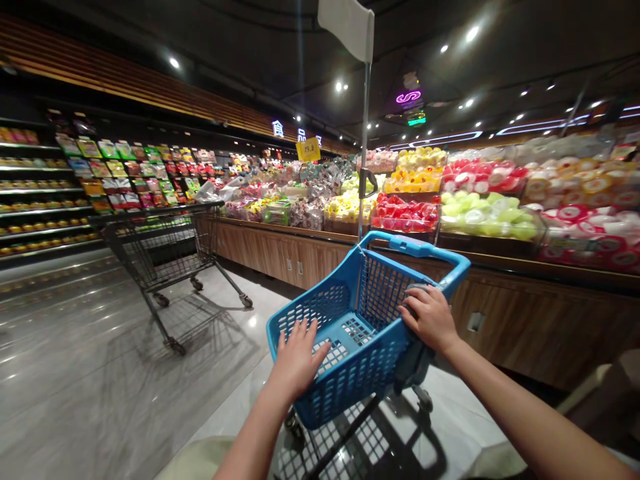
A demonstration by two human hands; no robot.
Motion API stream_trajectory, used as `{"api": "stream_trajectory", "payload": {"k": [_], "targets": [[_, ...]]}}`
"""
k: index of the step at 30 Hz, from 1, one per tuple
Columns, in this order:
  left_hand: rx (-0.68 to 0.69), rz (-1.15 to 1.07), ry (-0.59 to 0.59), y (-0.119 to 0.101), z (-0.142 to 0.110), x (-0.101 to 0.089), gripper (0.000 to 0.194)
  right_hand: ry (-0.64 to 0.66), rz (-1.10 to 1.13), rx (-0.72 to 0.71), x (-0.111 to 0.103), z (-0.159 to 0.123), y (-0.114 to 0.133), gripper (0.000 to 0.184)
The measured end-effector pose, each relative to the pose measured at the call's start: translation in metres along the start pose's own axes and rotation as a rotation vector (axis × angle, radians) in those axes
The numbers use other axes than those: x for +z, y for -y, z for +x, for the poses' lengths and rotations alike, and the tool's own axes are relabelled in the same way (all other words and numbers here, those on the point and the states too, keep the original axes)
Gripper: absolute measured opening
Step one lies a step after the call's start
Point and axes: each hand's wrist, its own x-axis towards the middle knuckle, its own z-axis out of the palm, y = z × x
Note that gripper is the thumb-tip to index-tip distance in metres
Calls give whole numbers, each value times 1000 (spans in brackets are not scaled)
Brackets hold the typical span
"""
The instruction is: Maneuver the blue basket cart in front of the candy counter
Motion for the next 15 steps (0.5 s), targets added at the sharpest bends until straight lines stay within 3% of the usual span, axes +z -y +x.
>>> {"api": "stream_trajectory", "payload": {"k": [6, 12, 15], "targets": [[61, -28, -52, -37, -17, 10, 71, -20, 84, 54, 1, -1, 25, 25], [83, 7, -74, -34, -14, 10, 71, -8, 202, 13, 17, -22, 103, 19], [59, 4, -50, -30, -16, 7, 68, 7, 199, -60, 20, -26, 113, 18]]}}
